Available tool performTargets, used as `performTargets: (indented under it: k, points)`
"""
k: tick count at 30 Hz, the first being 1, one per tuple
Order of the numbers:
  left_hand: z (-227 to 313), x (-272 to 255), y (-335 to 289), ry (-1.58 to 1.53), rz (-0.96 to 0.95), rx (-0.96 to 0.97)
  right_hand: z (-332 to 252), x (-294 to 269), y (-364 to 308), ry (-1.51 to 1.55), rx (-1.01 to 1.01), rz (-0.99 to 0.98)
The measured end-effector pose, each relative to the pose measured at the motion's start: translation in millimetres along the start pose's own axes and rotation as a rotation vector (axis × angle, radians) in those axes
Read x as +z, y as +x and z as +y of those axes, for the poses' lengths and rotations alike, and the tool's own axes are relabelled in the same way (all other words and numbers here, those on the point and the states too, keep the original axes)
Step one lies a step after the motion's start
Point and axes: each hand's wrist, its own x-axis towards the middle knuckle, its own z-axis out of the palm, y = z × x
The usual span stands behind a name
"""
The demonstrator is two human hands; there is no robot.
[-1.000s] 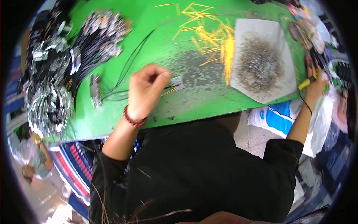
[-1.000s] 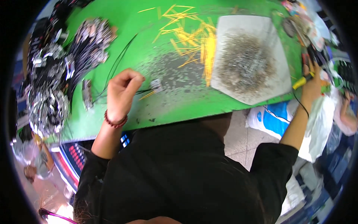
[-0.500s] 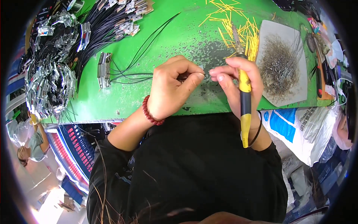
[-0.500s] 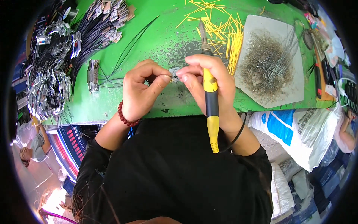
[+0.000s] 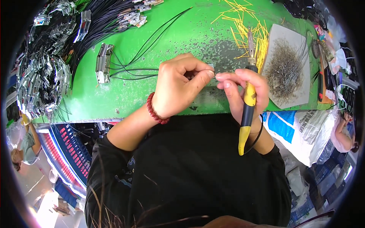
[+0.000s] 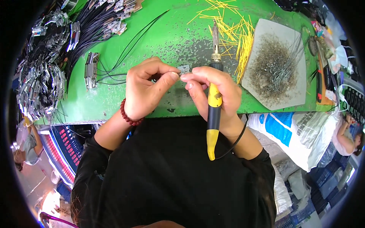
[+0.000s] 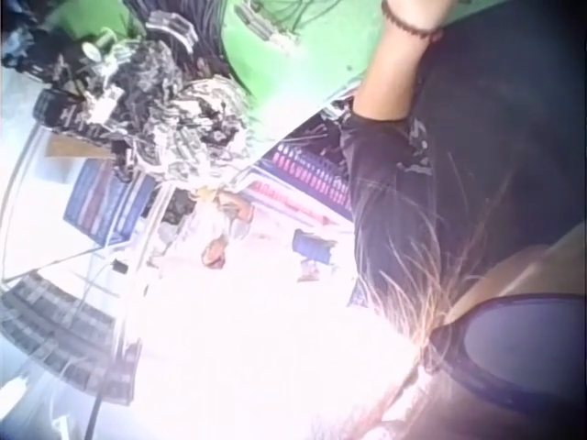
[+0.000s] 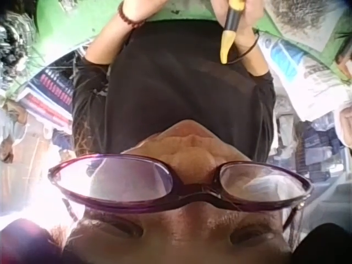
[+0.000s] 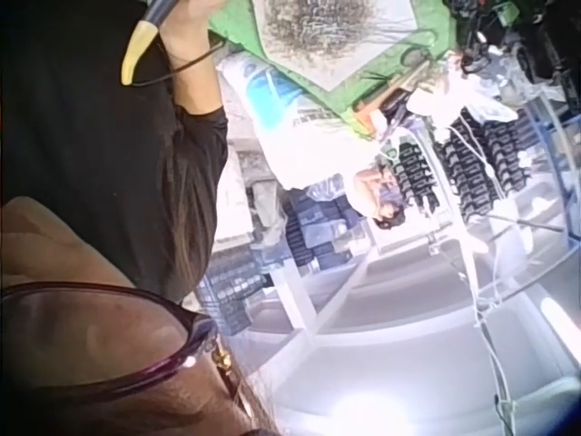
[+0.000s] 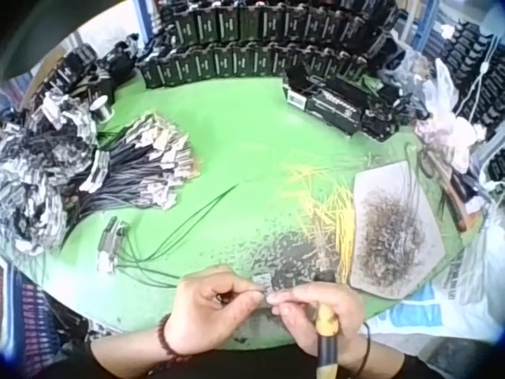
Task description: The person solders wires to a circuit board, trims the wire ends with a utility knife, and then installs the assembly into a toy car shell before placing it in a crate.
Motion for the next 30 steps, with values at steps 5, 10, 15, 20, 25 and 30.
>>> performTargets:
  k: [5,10,15,20,25,30]
  points:
    - [3.5,-2.2,-2.8,-0.022,-0.034,-0.047,-2.2,-1.5,2.4,0.155,0.041,0.016]
    - [2.4,-0.6,-1.1,-0.019,-0.050,-0.006,-2.1,-7.9,20.3,0.112,0.193,-0.034]
    - [5.7,-0.8,3.9,0.032,-0.070,0.034,-1.5,-17.3,38.3,0.118,0.277,-0.214]
    - [5.6,-1.3,7.7,0.027,-0.089,0.024,-0.1,-14.6,47.5,0.091,0.194,-0.246]
    - [2.9,1.2,7.9,-0.028,-0.052,0.036,7.6,-12.3,43.7,0.069,0.088,-0.221]
    - [3.2,0.3,8.9,-0.047,-0.048,0.035,10.0,-18.6,41.5,0.075,0.086,-0.231]
